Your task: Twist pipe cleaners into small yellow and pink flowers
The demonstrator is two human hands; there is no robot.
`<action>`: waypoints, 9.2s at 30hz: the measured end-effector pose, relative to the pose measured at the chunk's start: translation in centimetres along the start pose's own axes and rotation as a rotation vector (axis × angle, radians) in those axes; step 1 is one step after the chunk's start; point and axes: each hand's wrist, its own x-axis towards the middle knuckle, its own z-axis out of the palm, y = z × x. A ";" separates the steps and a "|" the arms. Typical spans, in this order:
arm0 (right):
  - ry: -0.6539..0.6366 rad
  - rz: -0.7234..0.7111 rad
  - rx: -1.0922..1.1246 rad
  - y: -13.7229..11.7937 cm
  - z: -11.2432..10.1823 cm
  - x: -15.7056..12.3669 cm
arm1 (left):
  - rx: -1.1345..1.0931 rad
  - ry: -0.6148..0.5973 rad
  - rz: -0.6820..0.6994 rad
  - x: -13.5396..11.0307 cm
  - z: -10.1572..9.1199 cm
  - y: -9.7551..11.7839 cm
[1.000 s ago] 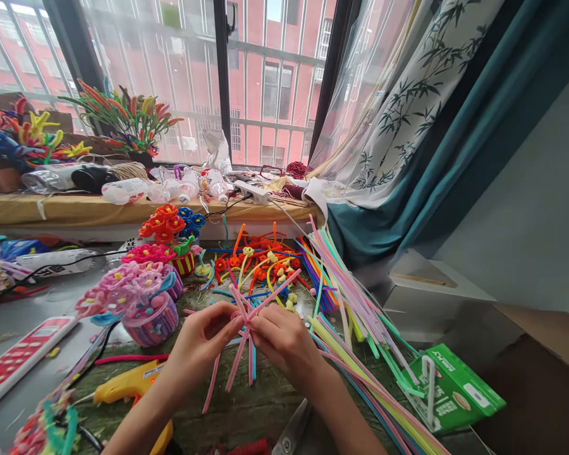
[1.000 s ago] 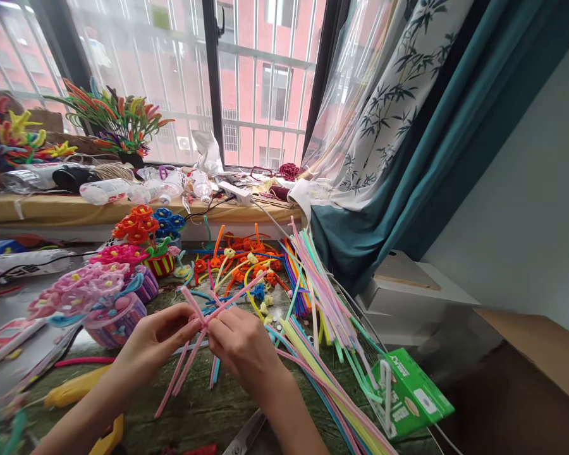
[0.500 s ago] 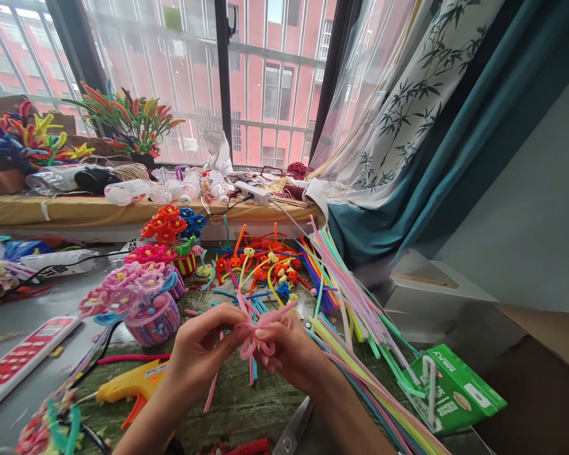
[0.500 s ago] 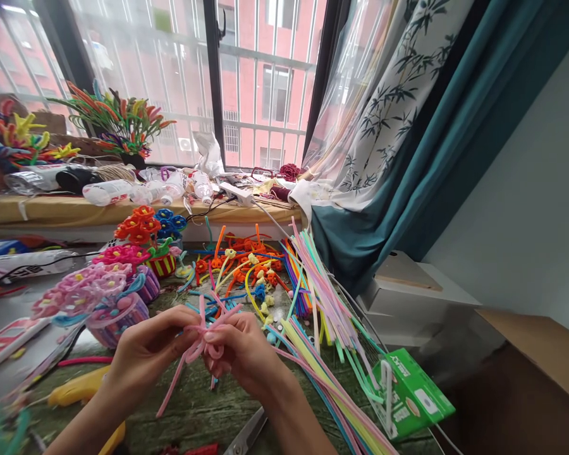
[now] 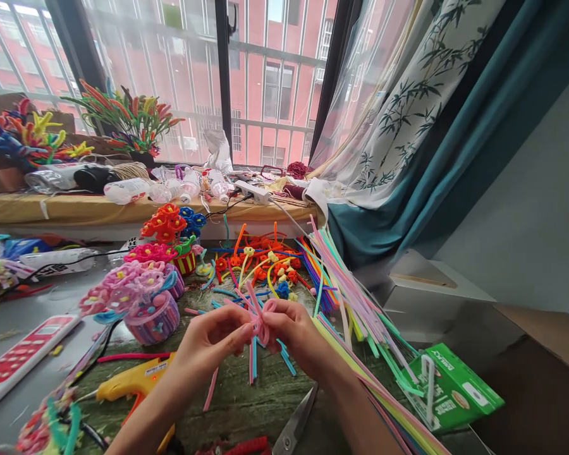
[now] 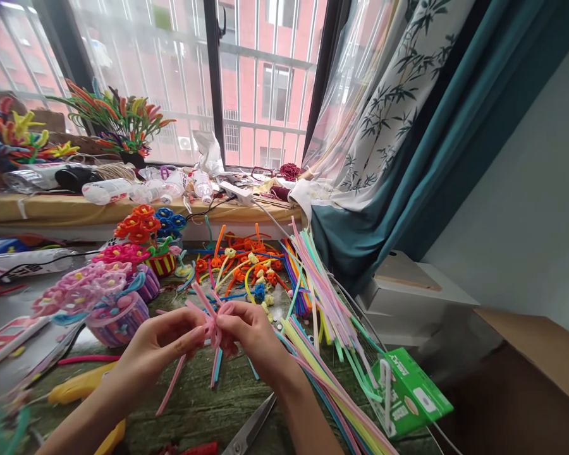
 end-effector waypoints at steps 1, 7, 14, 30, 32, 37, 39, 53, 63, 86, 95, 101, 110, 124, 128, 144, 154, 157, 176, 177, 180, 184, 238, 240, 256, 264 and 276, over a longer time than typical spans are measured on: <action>0.008 -0.011 -0.015 -0.2 0.1 0.0 | -0.004 0.013 -0.002 0.0 0.1 0.0; 0.028 -0.073 -0.171 -1.2 0.6 -0.2 | -0.013 0.009 -0.050 0.1 0.4 0.0; 0.015 -0.007 -0.226 -0.8 0.4 -0.2 | 0.217 0.049 0.121 0.0 0.5 -0.5; 0.059 -0.046 -0.073 -0.2 0.7 0.0 | 0.318 0.192 0.331 -0.5 1.7 -0.7; 0.092 -0.069 -0.086 -0.2 0.5 0.2 | 0.175 0.158 0.193 -0.4 1.8 -0.8; 0.151 -0.052 -0.105 -0.2 0.6 0.4 | -0.012 0.164 0.022 -0.4 1.8 -1.1; 0.158 -0.037 -0.108 -0.1 0.7 0.4 | -0.031 0.148 -0.023 -0.3 1.7 -1.3; 0.070 0.028 -0.091 -0.5 0.7 -0.1 | 0.290 0.269 0.298 -0.5 0.1 -0.8; 0.099 0.042 -0.006 -0.9 0.9 -0.2 | -0.042 0.207 0.154 -0.1 -0.6 -0.5; 0.028 0.038 0.027 -0.8 1.0 -0.4 | 0.121 -0.005 0.200 -0.3 -0.5 0.7; 0.036 -0.026 0.032 -0.3 0.8 -0.2 | 0.147 0.047 0.179 -0.5 -0.6 0.3; 0.101 0.031 0.084 -0.5 1.2 -0.3 | 0.167 0.039 0.176 -0.4 -0.8 0.2; 0.118 -0.060 0.017 -0.7 1.1 -0.4 | 0.219 0.092 0.101 -0.1 -0.5 0.1; 0.100 0.004 -0.065 -0.6 0.5 0.0 | 0.067 0.118 -0.045 0.3 0.1 -0.3; 0.089 -0.012 -0.097 -0.4 0.4 -0.1 | 0.030 0.119 -0.063 0.3 0.5 0.2; 0.023 0.121 -0.127 -0.2 0.4 0.0 | 0.021 0.134 0.020 0.2 0.2 -0.8; -0.151 0.319 0.238 0.2 0.2 -0.4 | 0.271 0.162 0.315 -0.3 0.3 -1.5; -0.201 0.350 0.276 0.1 0.1 -0.5 | 0.294 0.164 0.351 -0.5 0.3 -1.4; 0.106 0.106 -0.092 -0.2 0.0 0.0 | 0.136 0.135 0.049 0.5 0.0 -0.7; 0.118 0.098 -0.089 -0.3 0.0 0.0 | 0.133 0.146 0.052 0.5 -0.1 -0.6; 0.137 0.084 -0.074 -0.5 0.2 0.0 | 0.166 0.173 0.081 0.5 -0.2 -0.5; 0.106 0.095 -0.049 -0.5 0.5 0.0 | 0.221 0.172 0.136 0.4 -0.3 -0.7; 0.183 -0.040 -0.070 -0.5 0.6 -0.1 | 0.383 0.220 0.010 0.6 0.2 -1.0; 0.192 -0.078 -0.134 -0.4 0.7 -0.2 | 0.214 0.152 -0.098 0.7 0.3 -0.9; 0.169 0.001 -0.108 -0.8 1.2 -0.5 | -0.023 0.015 -0.130 -0.1 0.3 -0.2; 0.165 0.056 -0.002 -1.0 0.9 -0.4 | 0.236 0.123 0.070 -0.4 0.3 -0.5; 0.134 -0.076 -0.601 -0.8 0.0 -0.5 | 0.057 0.121 -0.176 0.0 0.2 -0.5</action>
